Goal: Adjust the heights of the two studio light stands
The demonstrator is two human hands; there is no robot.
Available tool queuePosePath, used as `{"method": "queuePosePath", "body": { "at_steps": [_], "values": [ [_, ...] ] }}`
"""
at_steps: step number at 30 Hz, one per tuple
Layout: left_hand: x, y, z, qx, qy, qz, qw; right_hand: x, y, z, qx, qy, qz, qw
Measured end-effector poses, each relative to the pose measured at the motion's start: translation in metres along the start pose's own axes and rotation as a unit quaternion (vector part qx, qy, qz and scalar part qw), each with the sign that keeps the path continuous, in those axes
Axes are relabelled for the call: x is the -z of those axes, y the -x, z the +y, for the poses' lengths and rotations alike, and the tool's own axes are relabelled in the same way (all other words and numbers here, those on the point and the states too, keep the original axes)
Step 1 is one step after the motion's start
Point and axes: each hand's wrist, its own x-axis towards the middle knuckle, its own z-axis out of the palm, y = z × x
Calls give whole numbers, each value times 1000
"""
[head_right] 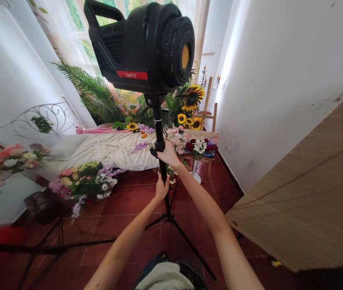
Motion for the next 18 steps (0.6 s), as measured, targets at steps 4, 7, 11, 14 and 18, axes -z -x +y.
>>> {"method": "queuePosePath", "body": {
  "at_steps": [4,7,11,14,18],
  "values": [
    [-1,-1,-1,12,-6,3,1000,21,9,4,-4,-42,-95,995],
    [-2,-2,-3,7,-11,5,1000,41,43,30,-49,-68,-173,981],
    [-3,-2,-3,-12,-21,2,1000,51,120,92,-167,35,-181,968],
    [-2,-2,-1,-8,-31,5,999,38,170,127,-232,59,-188,953],
    [-1,-1,2,-1,-45,-5,999,5,197,141,-277,-38,-142,949]
  ]
}}
